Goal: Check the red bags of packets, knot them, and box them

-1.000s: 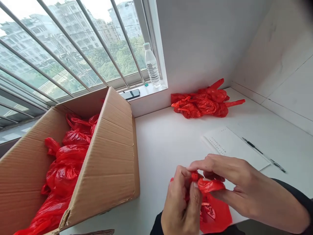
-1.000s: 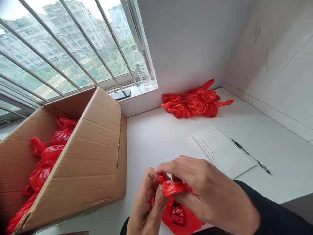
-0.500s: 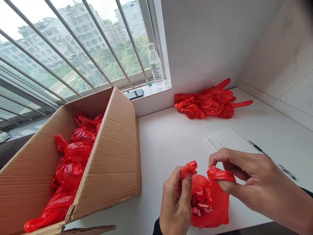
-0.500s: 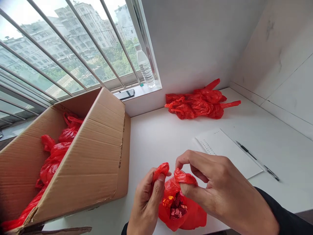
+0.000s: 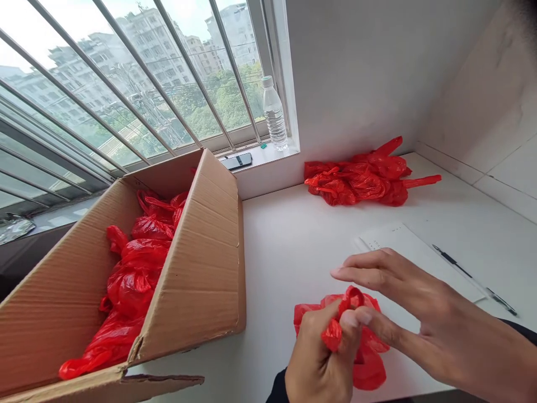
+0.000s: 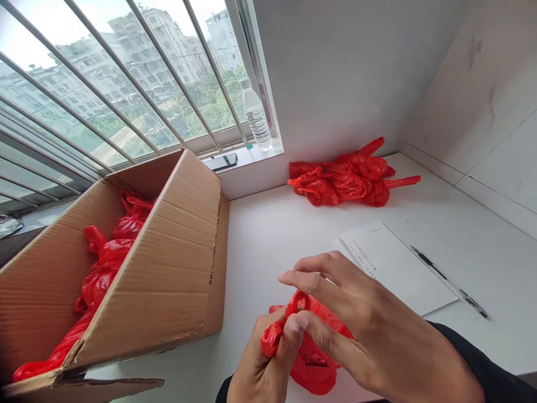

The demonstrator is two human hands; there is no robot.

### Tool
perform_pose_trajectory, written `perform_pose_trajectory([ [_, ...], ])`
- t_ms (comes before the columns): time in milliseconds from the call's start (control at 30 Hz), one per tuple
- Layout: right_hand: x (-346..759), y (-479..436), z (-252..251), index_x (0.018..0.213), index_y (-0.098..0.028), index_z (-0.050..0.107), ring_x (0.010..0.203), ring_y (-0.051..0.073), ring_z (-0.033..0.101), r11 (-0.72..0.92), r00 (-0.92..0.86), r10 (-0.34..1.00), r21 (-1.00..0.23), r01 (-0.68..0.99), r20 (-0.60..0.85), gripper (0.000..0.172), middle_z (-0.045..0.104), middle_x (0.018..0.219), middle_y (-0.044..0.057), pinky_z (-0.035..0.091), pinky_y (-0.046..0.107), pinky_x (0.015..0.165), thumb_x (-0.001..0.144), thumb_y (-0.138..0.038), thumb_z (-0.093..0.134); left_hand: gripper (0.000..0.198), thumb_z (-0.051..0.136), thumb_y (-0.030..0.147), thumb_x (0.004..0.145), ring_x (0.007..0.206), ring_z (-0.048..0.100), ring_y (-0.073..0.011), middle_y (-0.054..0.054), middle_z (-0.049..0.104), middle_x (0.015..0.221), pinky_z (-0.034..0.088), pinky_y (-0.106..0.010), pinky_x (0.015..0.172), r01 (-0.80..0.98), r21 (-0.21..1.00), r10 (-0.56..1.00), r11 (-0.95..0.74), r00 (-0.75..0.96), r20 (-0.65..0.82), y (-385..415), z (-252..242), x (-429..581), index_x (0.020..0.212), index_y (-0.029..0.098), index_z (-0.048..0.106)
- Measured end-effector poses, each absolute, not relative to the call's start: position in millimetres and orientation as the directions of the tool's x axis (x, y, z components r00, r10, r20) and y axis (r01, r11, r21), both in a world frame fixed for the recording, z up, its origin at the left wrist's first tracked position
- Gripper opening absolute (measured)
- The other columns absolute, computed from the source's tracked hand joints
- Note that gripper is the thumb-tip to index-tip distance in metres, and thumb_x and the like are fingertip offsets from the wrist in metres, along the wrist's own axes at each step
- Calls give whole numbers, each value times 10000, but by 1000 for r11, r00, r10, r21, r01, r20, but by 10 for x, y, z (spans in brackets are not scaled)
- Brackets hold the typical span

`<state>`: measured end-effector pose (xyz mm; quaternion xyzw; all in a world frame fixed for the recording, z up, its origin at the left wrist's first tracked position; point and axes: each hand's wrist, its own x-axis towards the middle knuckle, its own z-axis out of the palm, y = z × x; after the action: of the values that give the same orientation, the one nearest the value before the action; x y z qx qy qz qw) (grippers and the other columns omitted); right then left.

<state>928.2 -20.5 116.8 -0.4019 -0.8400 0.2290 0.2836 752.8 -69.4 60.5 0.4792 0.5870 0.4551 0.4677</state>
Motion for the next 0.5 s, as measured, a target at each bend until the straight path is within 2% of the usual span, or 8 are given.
perform_pose_trajectory([
  [100, 9306, -134, 1137, 1105, -294, 616, 891, 164, 668, 516, -519, 824, -678, 524, 226, 128, 669, 998, 17, 568, 286, 760, 1033, -332, 518, 501, 593, 658, 898, 726, 640, -197, -45, 704, 809, 526, -335, 731, -14, 967, 964, 255, 77, -253, -612, 591, 7447, 1142, 251, 753],
  [200, 9328, -141, 1119, 993, -278, 607, 797, 148, 628, 428, -468, 868, -727, 537, 166, 152, 643, 905, -2, 519, 282, 699, 1050, -344, 483, 533, 492, 632, 965, 692, 595, -178, -13, 633, 686, 489, -311, 726, -138, 942, 919, 307, 302, -255, -464, 643, 7347, 1260, 229, 680],
  [267, 9349, -164, 1109, 969, -270, 604, 789, 142, 615, 429, -525, 843, -735, 525, 118, 166, 640, 890, -8, 504, 281, 704, 1052, -349, 483, 466, 449, 564, 1008, 701, 568, -166, -13, 607, 691, 468, -297, 731, -177, 945, 903, 276, 385, -192, -361, 681, 7290, 1176, 206, 694],
  [367, 9359, -167, 1068, 923, -261, 595, 810, 136, 613, 433, -624, 780, -759, 486, 45, 187, 636, 871, -18, 505, 277, 751, 1043, -371, 504, 338, 553, 459, 988, 730, 539, -147, -34, 610, 763, 444, -279, 731, -133, 981, 906, 144, 417, -77, -275, 699, 7256, 917, 165, 706],
  [433, 9337, -128, 1008, 1001, -266, 603, 904, 149, 627, 410, -603, 796, -784, 466, 57, 161, 650, 961, -1, 517, 288, 821, 1037, -389, 506, 272, 630, 393, 943, 734, 533, -145, -46, 621, 793, 438, -274, 706, -78, 997, 915, 29, 403, 5, -271, 682, 7270, 808, 162, 679],
  [500, 9294, -63, 931, 1161, -267, 591, 1038, 170, 628, 394, -574, 814, -812, 431, 90, 207, 656, 1110, 33, 517, 319, 918, 1045, -386, 468, 197, 634, 304, 916, 734, 565, -154, -64, 655, 820, 459, -280, 694, -30, 996, 916, -83, 390, 88, -289, 647, 7296, 777, 170, 671],
])
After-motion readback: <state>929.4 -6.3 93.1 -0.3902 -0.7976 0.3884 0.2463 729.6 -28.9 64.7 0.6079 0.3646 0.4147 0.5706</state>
